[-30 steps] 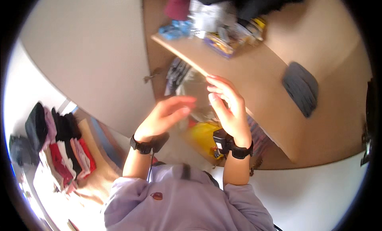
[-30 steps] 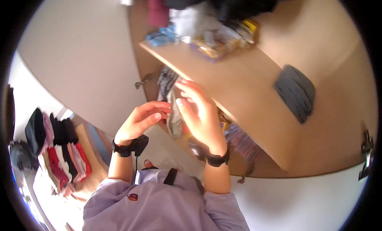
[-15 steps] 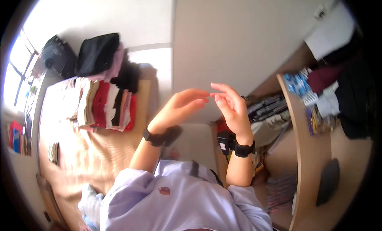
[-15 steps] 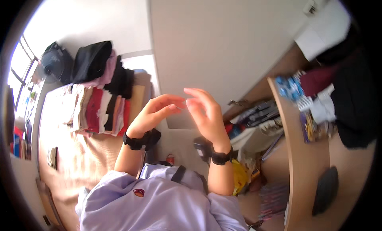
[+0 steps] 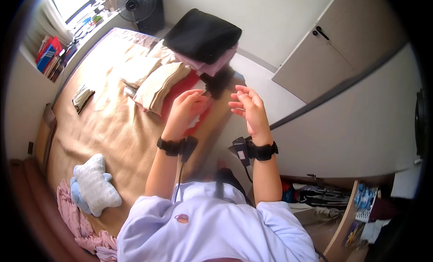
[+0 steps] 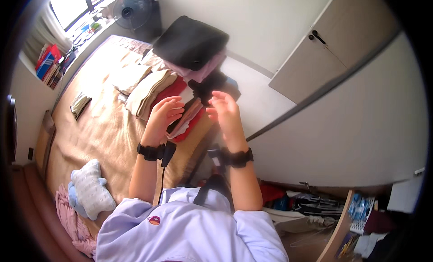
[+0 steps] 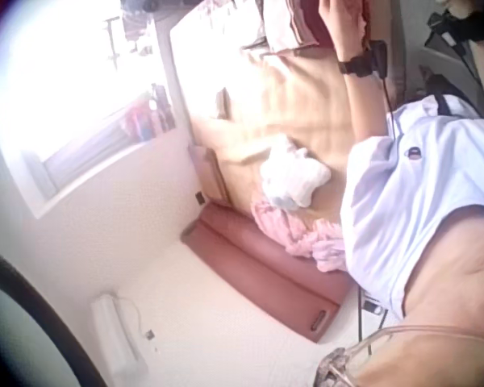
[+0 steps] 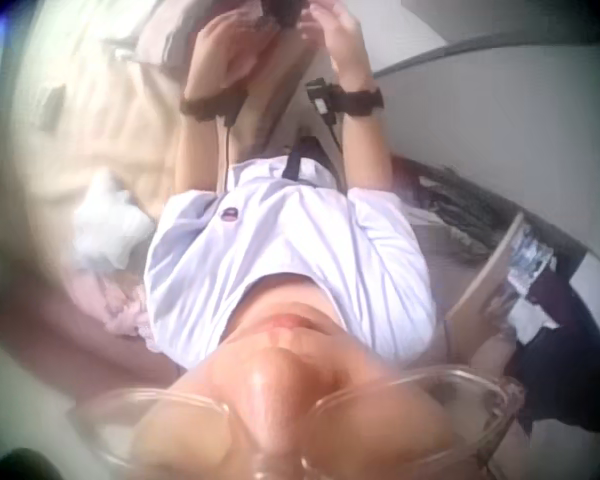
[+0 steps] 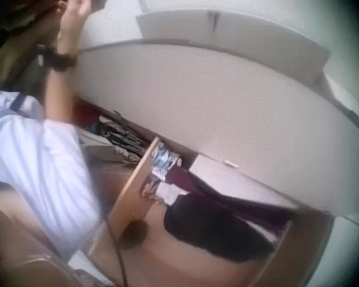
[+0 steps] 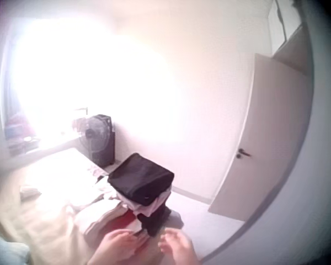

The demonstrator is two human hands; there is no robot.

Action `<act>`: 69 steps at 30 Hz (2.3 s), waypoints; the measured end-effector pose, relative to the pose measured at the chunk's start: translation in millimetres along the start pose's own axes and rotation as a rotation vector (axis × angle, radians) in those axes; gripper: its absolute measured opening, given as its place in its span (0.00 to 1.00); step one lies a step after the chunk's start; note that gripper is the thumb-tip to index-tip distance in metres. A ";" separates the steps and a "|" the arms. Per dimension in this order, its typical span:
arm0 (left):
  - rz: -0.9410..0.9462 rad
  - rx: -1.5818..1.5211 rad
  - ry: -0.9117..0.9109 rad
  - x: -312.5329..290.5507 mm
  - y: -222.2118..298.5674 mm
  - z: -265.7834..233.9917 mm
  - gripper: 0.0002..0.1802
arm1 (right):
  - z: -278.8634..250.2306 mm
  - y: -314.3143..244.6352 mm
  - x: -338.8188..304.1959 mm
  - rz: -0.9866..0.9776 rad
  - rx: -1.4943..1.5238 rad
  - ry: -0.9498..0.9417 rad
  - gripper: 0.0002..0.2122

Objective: The person wipes a wardrobe shelf with a cloth, then moves stacks of folded clothes from a bed onto the shelf.

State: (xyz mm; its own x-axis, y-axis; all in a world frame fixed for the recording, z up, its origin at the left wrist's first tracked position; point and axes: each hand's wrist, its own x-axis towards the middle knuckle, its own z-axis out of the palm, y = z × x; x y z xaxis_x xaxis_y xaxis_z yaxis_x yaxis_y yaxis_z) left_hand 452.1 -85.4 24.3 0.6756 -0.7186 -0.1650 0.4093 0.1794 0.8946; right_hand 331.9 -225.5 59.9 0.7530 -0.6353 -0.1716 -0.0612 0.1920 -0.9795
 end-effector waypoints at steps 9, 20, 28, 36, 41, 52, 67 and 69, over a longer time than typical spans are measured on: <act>-0.019 -0.191 0.226 95.8 -0.5 -36.6 0.20 | 22.2 -5.6 129.6 -0.038 0.018 0.002 0.12; -0.006 -0.107 0.422 210.5 -9.3 -54.3 0.14 | 20.6 -35.9 307.5 -0.544 -0.757 0.271 0.14; -0.122 -0.215 0.657 229.9 3.3 -42.0 0.19 | 15.9 -46.2 395.8 -0.272 -1.071 -0.232 0.26; -0.118 -0.201 0.749 241.4 -3.5 -44.6 0.25 | 3.2 -49.4 413.6 0.053 -0.830 -0.573 0.30; -0.162 -0.168 0.671 252.8 -15.8 -51.2 0.24 | 2.0 -43.1 415.8 0.196 -0.814 -0.516 0.33; 0.209 -0.189 0.764 248.5 1.4 -42.5 0.26 | -0.9 -46.1 406.5 -0.196 -0.770 -0.251 0.31; 0.597 -0.259 0.003 61.2 89.7 -46.5 0.17 | -7.0 -119.8 160.7 -0.258 0.038 -0.707 0.20; 0.619 -0.113 0.066 47.1 82.2 -70.5 0.17 | -5.9 -107.0 129.8 -0.228 0.216 -0.728 0.20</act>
State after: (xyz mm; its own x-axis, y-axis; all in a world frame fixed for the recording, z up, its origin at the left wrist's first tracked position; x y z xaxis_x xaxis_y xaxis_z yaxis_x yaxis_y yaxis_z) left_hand 560.8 -57.1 60.7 0.8430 -0.4165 0.3403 -0.0095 0.6211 0.7837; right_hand 432.3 -332.9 141.9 0.9754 -0.0420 0.2163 0.2186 0.3045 -0.9271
